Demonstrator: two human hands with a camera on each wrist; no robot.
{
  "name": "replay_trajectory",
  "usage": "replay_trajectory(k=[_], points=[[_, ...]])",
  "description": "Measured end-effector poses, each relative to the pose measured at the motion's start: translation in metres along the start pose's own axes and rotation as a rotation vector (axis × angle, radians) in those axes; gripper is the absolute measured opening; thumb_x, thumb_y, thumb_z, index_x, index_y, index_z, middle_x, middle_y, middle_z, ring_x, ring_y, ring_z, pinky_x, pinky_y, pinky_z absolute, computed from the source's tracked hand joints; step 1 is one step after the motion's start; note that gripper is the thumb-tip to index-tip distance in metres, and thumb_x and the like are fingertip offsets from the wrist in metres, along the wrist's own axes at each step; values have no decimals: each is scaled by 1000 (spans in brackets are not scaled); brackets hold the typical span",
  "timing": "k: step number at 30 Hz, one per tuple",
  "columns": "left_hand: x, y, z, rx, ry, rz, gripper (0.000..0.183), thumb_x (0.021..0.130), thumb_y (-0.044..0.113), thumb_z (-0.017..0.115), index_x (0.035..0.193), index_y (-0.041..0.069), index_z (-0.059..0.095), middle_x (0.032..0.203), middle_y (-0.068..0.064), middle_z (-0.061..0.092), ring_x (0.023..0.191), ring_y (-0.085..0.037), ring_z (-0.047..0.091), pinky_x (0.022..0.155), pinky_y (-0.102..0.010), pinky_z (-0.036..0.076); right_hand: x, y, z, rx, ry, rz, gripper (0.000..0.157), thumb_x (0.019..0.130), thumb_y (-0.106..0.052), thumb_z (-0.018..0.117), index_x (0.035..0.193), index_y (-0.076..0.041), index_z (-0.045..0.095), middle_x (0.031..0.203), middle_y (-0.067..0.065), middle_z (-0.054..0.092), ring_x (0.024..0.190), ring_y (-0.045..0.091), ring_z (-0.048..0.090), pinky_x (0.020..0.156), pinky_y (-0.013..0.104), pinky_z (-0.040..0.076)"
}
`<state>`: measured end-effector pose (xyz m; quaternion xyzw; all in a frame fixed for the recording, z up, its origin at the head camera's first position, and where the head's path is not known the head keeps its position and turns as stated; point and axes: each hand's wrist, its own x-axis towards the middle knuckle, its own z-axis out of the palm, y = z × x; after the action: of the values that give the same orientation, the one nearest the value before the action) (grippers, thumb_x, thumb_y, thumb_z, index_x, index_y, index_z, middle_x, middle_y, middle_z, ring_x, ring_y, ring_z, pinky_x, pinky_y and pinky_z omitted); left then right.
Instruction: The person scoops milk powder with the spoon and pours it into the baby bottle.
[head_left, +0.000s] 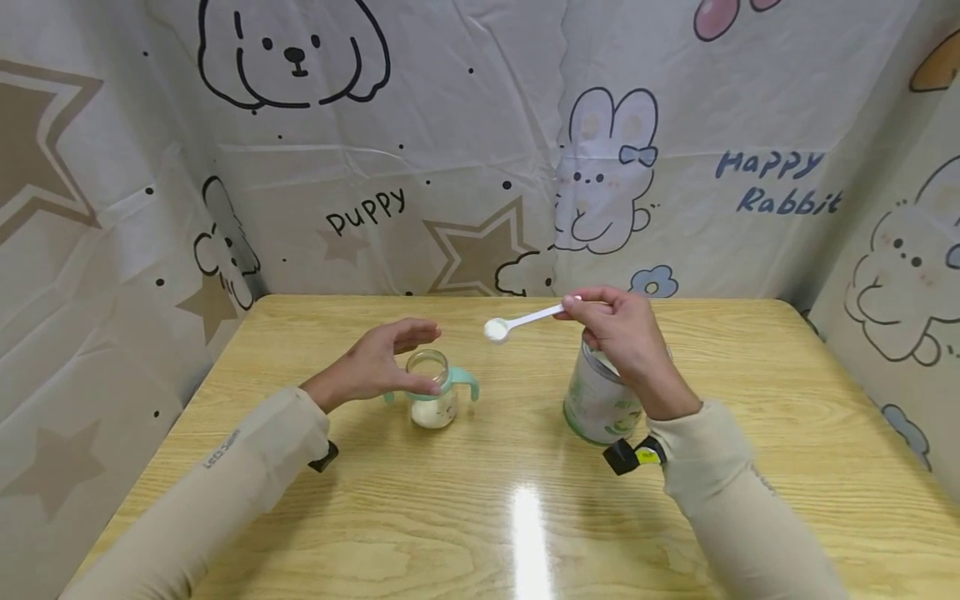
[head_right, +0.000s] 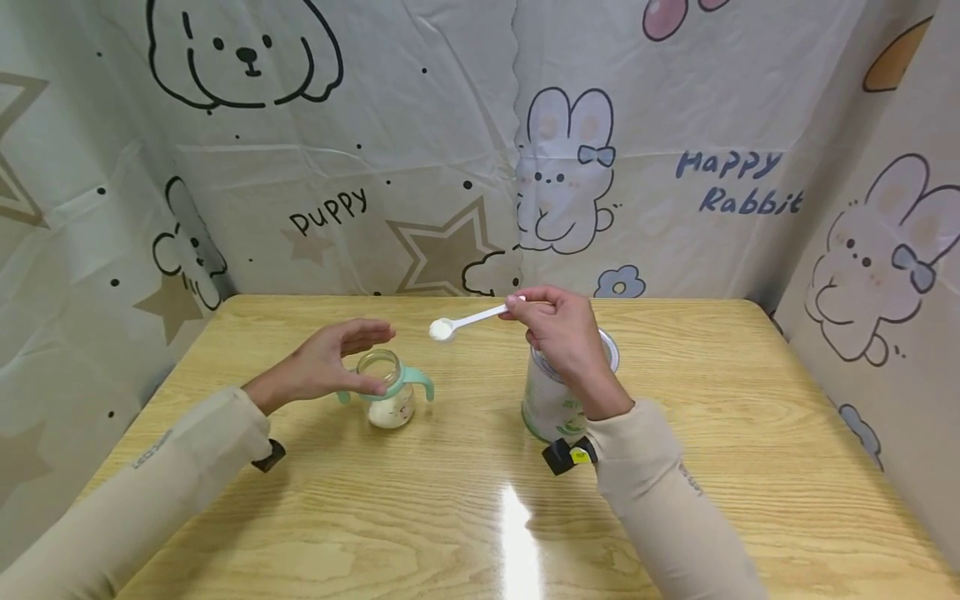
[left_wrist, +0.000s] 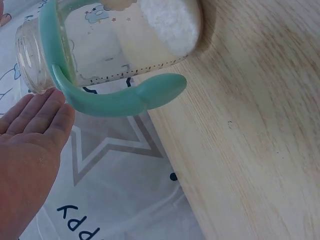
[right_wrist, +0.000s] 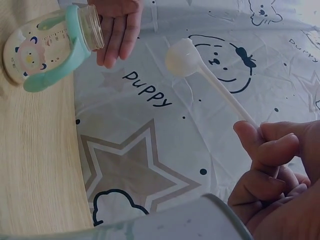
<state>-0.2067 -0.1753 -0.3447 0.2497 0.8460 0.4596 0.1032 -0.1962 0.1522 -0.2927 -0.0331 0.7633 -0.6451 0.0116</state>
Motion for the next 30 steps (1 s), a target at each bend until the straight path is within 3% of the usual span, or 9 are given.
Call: replay_trajectory(k=[9,21,30], points=[[-4,-5,0,-15,-1,-24,86,77,22,89,147,1,44,148,-15,49,139,-33,42,115,-51,33,1,3,10,-4,-5,9,31,98,-19,67,115,6,64,85,-6,74,51,4,42,47,16,35],[-6,-7,4,-30,-12,-8,88,76,18,89,147,-2,42,149,-18,47,139,-34,42,115,-50,33,1,2,27,34,-32,19,24,98,-13,66,114,5,65,87,-3,74,52,5,43,49,15,36],[-5,-12,7,8,8,-7,84,75,18,90,144,-1,46,146,-17,51,137,-33,45,114,-50,35,3,2,41,4,-37,22,26,98,-16,68,114,4,67,88,2,75,50,5,44,48,15,37]])
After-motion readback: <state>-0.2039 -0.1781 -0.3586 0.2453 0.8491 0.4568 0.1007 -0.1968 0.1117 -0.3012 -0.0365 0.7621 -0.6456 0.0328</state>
